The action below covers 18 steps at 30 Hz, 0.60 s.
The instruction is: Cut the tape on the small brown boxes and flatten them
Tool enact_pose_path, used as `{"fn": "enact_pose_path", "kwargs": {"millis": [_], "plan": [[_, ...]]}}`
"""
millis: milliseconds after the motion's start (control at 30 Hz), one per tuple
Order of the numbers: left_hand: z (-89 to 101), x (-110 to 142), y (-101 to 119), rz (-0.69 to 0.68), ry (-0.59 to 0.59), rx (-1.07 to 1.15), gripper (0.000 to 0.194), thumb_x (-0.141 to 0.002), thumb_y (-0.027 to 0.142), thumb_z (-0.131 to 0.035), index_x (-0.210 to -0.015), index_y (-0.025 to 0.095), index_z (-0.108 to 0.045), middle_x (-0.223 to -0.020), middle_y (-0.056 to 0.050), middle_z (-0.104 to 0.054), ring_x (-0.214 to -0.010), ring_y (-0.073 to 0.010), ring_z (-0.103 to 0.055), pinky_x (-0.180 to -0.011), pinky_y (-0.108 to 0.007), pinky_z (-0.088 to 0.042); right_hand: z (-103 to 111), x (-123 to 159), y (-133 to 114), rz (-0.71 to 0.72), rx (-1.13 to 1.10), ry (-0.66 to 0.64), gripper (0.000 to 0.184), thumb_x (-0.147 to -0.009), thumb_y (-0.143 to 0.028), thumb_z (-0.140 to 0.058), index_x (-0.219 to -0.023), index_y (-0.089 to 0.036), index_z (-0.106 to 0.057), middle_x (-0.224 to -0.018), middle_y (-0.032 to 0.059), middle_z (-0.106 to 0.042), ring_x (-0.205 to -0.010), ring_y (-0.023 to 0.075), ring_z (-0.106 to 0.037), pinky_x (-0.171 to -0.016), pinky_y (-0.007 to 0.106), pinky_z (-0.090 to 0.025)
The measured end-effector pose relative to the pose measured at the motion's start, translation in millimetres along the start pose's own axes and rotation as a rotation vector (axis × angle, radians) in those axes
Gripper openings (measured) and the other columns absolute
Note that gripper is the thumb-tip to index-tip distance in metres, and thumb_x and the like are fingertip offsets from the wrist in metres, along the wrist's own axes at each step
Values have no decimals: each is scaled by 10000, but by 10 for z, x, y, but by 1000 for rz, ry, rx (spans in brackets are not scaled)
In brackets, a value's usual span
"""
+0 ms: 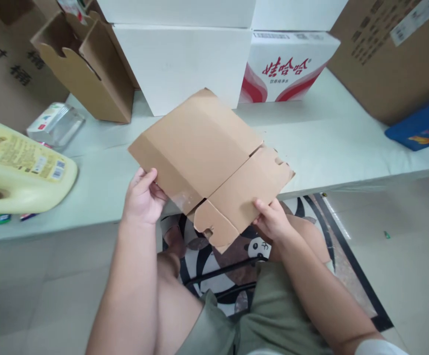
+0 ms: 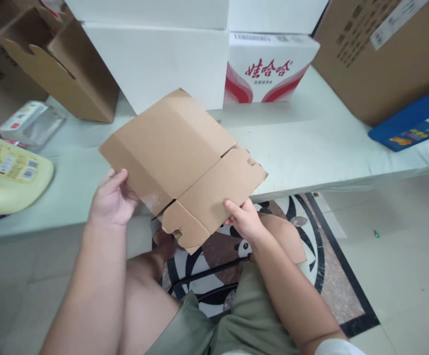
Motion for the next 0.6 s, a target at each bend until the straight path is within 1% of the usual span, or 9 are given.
{"fn": "enact_pose_path", "kwargs": {"millis": [67,100,167,233,300,367,433,533,600], "plan": [[-57,-5,-28,26,-44,29,102,-880,154,-602,-873,211,-687,-877,-14,-784,-722,-138,-731,-641,-227,-596,15,70,-69,-8,14,13,509,-602,-523,-956,-834,-220,-619,-565,-75,-623,-347,61,-461,-314,185,-413],[-82,-2,-43,54,-59,39,101,-900,235,-593,-870,215,-688,-874,-30,-779,-732,-162,-734,-643,-260,-606,58,100,-134,1,2,38,504,-605,-525,-953,-809,-217,-610,-553,-84,-606,-329,41,-417,-302,170,-389],[-116,12,-74,122,-76,37,230,-919,390,-553,-894,215,-701,-889,-63,-771,-747,-203,-739,-639,-316,-614,239,151,-321,30,-22,115,520,-586,-530,-957,-787,-212,-597,-556,-98,-592,-322,12,-356,-293,146,-358],[-128,28,-89,158,-77,17,297,-902,448,-539,-911,207,-712,-891,-76,-758,-737,-203,-730,-634,-318,-606,561,204,-571,85,-29,224,551,-549,-527,-969,-797,-210,-592,-555,-111,-566,-333,0,-321,-295,135,-344],[-133,36,-90,156,-73,15,291,-870,451,-558,-884,203,-709,-837,-65,-732,-695,-179,-702,-626,-292,-588,984,282,-876,187,25,358,576,-525,-536,-965,-807,-218,-578,-562,-115,-526,-363,6,-323,-308,146,-346],[-140,37,-98,155,-69,17,274,-830,451,-585,-832,200,-694,-748,-47,-685,-630,-163,-660,-602,-282,-567,1438,404,-1206,321,158,534,568,-506,-520,-956,-784,-236,-551,-604,-95,-505,-415,30,-364,-316,177,-335],[-151,30,-114,159,-66,19,268,-804,446,-588,-805,196,-685,-708,-39,-657,-599,-158,-635,-589,-287,-557,1824,519,-1503,410,294,686,530,-488,-465,-950,-760,-269,-540,-691,-48,-532,-489,75,-427,-327,220,-320],[-178,8,-146,164,-67,12,272,-796,446,-575,-794,195,-676,-702,-40,-644,-586,-157,-615,-582,-293,-549,2201,490,-1877,443,426,770,459,-532,-433,-923,-725,-325,-521,-793,16,-564,-573,155,-468,-341,290,-300],[-201,-9,-170,169,-73,3,277,-793,455,-574,-793,197,-675,-708,-41,-635,-585,-157,-607,-583,-294,-545,2343,275,-2144,462,511,793,434,-580,-485,-878,-729,-342,-497,-827,29,-571,-596,190,-473,-354,327,-323]]}}
Point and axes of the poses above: each hand's wrist, its own x-axis away from the middle knuckle, its own z-axis out of the back of the hand, y = z × x, the point moved 5 cm from there along -x, towards the middle knuckle
